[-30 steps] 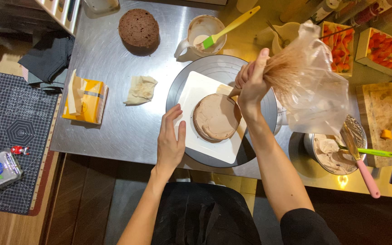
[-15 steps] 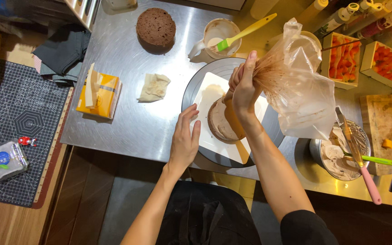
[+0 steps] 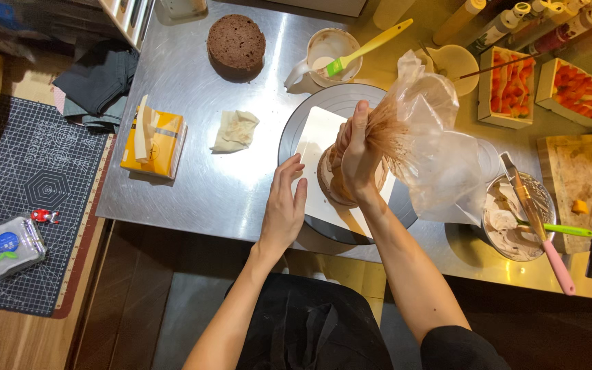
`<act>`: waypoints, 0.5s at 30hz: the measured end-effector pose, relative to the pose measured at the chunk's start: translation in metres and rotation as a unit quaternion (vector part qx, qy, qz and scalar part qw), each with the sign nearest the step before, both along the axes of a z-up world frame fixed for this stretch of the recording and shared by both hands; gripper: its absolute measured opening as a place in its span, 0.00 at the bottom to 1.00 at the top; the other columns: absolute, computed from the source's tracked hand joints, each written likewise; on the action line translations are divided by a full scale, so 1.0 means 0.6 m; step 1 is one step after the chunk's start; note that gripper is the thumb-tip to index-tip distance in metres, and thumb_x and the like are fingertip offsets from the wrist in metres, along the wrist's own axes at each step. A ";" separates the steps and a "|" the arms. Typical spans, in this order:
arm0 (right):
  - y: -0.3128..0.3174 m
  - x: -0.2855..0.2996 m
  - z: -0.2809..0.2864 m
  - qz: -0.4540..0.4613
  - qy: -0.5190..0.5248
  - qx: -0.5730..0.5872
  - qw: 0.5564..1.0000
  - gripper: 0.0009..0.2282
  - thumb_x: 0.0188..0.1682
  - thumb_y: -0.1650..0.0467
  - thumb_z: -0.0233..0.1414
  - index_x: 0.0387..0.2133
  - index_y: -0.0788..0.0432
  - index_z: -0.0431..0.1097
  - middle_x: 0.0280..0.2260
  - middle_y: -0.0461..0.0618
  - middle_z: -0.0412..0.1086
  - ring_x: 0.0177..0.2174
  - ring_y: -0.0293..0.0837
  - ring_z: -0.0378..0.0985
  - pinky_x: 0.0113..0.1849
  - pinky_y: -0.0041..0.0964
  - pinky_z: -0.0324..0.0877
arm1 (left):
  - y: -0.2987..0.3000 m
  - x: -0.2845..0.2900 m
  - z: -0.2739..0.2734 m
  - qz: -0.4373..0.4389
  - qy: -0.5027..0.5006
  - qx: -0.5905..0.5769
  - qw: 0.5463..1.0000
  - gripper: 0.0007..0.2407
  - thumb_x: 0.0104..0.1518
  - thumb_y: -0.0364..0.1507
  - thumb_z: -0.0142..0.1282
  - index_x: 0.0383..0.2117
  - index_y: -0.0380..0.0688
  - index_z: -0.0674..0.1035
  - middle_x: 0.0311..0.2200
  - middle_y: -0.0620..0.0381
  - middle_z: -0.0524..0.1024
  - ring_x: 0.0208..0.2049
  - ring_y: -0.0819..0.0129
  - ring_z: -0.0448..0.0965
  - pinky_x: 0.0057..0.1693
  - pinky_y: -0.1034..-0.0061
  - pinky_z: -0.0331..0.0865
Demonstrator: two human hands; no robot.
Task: The person assembles a layered chocolate cake by spreading chocolate frosting between layers and piping additional frosting on top. They use a spatula to smooth the frosting and a piping bag to apply decorative swirls. The cake layers are stacked on a rotating stand.
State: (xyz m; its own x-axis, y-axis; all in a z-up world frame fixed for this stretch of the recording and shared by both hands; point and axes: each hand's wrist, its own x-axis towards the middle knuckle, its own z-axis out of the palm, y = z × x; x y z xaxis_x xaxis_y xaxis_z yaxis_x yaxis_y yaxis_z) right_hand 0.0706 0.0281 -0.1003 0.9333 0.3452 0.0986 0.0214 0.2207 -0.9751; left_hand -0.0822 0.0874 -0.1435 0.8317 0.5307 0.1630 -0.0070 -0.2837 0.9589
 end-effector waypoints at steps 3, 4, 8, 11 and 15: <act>-0.018 -0.011 -0.005 0.000 0.005 -0.020 1.000 0.23 0.62 0.60 0.43 0.15 0.51 0.51 0.12 0.36 0.46 0.13 0.31 0.42 0.17 0.30 0.41 | -0.001 -0.002 -0.003 -0.005 -0.001 -0.003 1.000 0.16 0.71 0.31 0.39 0.61 0.34 0.64 0.62 0.43 0.64 0.58 0.55 0.74 0.63 0.64 0.70; -0.024 -0.014 -0.008 -0.003 -0.002 -0.022 1.000 0.23 0.63 0.60 0.43 0.15 0.51 0.51 0.12 0.36 0.47 0.13 0.31 0.43 0.17 0.30 0.42 | -0.002 -0.003 -0.004 -0.005 -0.001 -0.005 1.000 0.16 0.71 0.31 0.39 0.60 0.34 0.64 0.62 0.43 0.64 0.58 0.55 0.74 0.63 0.64 0.70; -0.041 -0.019 -0.016 -0.029 -0.025 -0.033 0.999 0.23 0.63 0.60 0.43 0.15 0.52 0.52 0.12 0.37 0.47 0.13 0.31 0.44 0.18 0.30 0.42 | -0.003 -0.003 -0.011 0.004 -0.006 0.025 1.000 0.14 0.72 0.31 0.39 0.58 0.35 0.66 0.63 0.43 0.65 0.60 0.53 0.72 0.65 0.62 0.66; -0.051 -0.030 -0.007 -0.045 -0.074 -0.043 0.995 0.22 0.64 0.61 0.43 0.17 0.53 0.53 0.13 0.37 0.48 0.14 0.31 0.45 0.18 0.30 0.43 | -0.001 -0.005 -0.009 0.003 -0.007 0.018 1.000 0.14 0.72 0.31 0.39 0.57 0.35 0.67 0.62 0.43 0.65 0.61 0.53 0.71 0.66 0.62 0.65; -0.065 -0.041 0.045 -0.071 -0.061 -0.013 0.996 0.15 0.62 0.62 0.42 0.24 0.52 0.56 0.15 0.38 0.52 0.15 0.31 0.52 0.17 0.29 0.48 | -0.002 -0.011 0.017 0.040 -0.025 0.028 0.998 0.12 0.71 0.29 0.43 0.56 0.36 0.69 0.60 0.43 0.68 0.61 0.52 0.71 0.65 0.63 0.66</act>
